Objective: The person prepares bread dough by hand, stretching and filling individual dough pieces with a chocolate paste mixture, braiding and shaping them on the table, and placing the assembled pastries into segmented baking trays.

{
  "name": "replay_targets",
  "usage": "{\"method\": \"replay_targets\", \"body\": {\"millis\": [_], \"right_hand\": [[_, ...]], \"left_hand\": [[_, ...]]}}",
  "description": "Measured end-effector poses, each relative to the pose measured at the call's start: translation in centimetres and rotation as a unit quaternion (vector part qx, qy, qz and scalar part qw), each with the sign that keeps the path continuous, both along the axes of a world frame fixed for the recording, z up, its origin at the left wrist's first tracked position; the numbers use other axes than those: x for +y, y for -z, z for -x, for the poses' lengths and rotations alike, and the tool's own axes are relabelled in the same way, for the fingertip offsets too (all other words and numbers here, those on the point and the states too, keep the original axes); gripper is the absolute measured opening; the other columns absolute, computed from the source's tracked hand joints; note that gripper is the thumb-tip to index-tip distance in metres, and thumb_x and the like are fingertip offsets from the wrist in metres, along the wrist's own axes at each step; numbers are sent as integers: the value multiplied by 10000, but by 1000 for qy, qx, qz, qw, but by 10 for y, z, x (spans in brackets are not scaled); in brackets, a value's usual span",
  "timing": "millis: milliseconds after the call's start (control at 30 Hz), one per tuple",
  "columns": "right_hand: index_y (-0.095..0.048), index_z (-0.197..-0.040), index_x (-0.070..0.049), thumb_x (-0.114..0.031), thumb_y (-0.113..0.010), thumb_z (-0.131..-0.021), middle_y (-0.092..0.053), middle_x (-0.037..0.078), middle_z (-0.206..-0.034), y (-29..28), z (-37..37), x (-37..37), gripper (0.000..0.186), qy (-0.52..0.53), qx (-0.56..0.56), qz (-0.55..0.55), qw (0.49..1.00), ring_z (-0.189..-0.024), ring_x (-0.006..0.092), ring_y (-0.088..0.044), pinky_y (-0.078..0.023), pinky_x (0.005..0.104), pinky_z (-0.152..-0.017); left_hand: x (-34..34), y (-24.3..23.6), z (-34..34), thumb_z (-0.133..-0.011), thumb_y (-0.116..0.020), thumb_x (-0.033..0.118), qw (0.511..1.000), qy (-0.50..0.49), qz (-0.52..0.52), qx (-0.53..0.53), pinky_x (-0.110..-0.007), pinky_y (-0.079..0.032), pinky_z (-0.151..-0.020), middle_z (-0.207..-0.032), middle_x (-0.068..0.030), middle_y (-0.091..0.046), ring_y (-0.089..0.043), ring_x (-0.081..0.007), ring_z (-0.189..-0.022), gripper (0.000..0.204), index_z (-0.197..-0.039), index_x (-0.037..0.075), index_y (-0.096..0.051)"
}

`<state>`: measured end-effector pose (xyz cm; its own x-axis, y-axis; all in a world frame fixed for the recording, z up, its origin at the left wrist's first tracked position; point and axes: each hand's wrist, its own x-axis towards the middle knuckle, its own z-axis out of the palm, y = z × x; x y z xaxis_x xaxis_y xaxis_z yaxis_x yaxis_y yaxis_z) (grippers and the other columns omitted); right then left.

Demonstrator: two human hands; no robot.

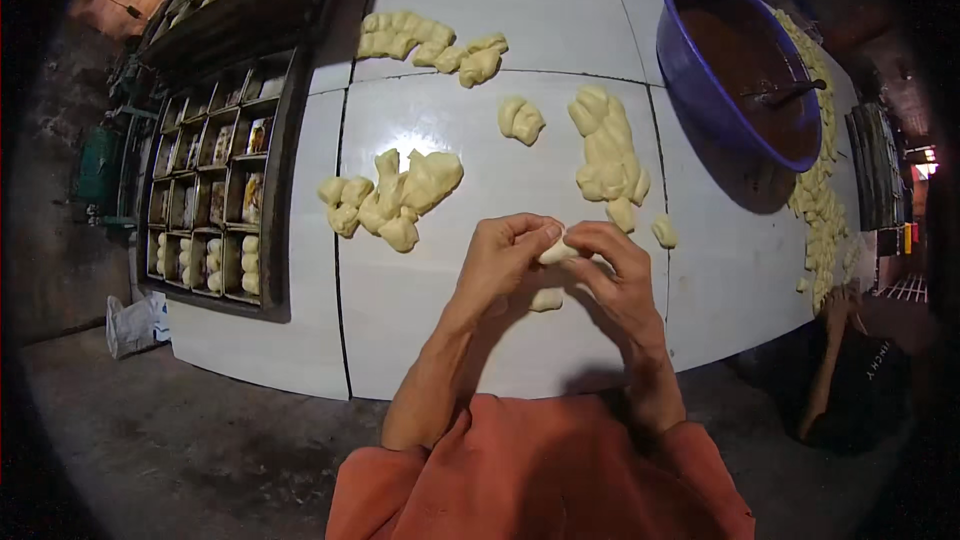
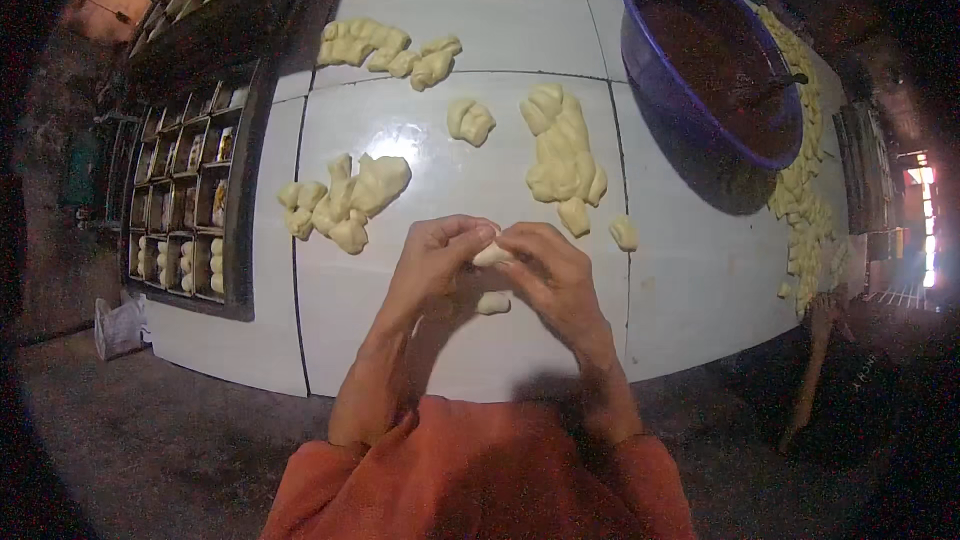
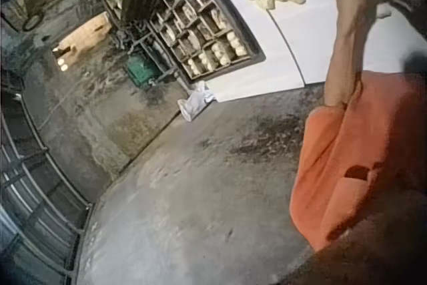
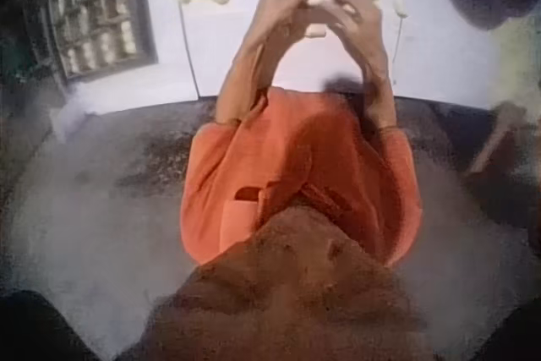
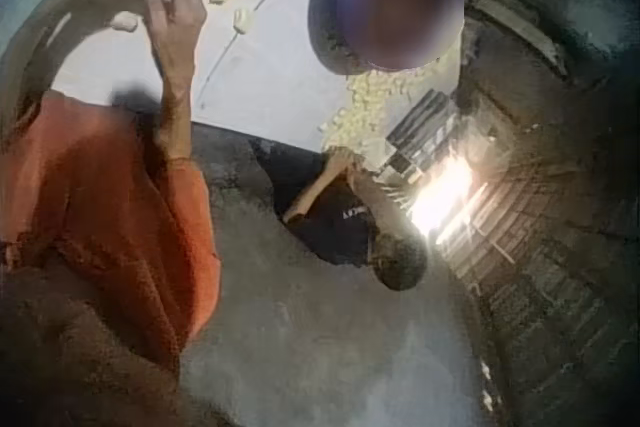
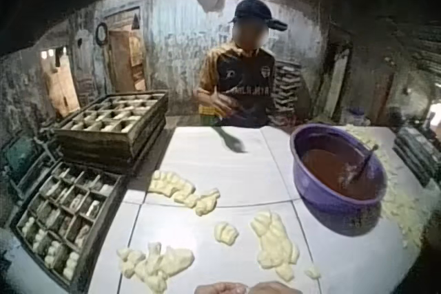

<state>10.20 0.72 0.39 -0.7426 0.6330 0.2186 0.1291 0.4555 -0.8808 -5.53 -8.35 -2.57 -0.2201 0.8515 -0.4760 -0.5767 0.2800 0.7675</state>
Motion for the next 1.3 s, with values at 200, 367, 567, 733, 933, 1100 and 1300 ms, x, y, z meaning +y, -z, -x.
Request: {"method": "replay_targets", "body": {"millis": [200,367,567,733,933,1100,1300], "right_hand": [[-683,-1055,30,-148,-643,-940,-683,130,-931,38,-25,-11,215,-16,-158,185,970,-821,207,-667,-527,314,-742],[-683,-1060,33,-208,-627,-950,-685,158,-951,28,-13,-1,271,-47,-224,88,970,-813,249,-684,-528,347,-746],[-646,-1176,35,-283,-640,-937,-685,191,-982,29,74,51,398,137,-156,36,978,-839,281,-697,-534,372,-763],[-612,-1216,6,-326,-626,-912,-630,221,-1104,70,132,92,450,192,-203,-148,949,-991,390,-631,-508,473,-877],[-606,-910,-13,-218,-658,-833,-662,123,-883,64,127,101,226,140,-176,16,974,-787,330,-645,-490,427,-699],[-529,-1073,-73,-176,-622,-904,-680,100,-934,51,66,90,219,153,61,335,928,-773,210,-668,-542,331,-688],[-450,-1209,-100,-105,-623,-943,-684,108,-994,23,22,66,317,181,187,451,854,-829,174,-683,-596,296,-686]], "left_hand": [[-17,-20,19,-1000,-552,354,951,-36,79,298,-316,-531,-708,-942,-159,-733,-675,-180,-726,457,-1297,14,-617],[-23,-7,54,-970,-602,302,914,-52,77,395,-340,-541,-751,-1007,-158,-739,-707,-214,-824,426,-1292,23,-623],[27,22,71,-970,-578,217,839,-54,11,542,-391,-534,-823,-1051,-176,-719,-704,-320,-928,327,-1250,62,-641],[90,40,92,-877,-596,71,747,-2,-110,656,-468,-490,-912,-1219,-169,-642,-586,-397,-1144,484,-1353,90,-510],[99,64,103,-933,-529,171,615,99,-20,782,-658,-313,-1052,-1466,-131,-508,-439,-369,-1364,486,-1402,60,-462],[103,61,101,-909,-539,144,619,121,9,776,-674,-278,-1085,-1503,-129,-462,-386,-360,-1405,523,-1416,51,-449],[87,39,68,-886,-674,221,727,45,-116,676,-580,-362,-1045,-1388,-196,-532,-495,-363,-1295,485,-1318,36,-556]]}}
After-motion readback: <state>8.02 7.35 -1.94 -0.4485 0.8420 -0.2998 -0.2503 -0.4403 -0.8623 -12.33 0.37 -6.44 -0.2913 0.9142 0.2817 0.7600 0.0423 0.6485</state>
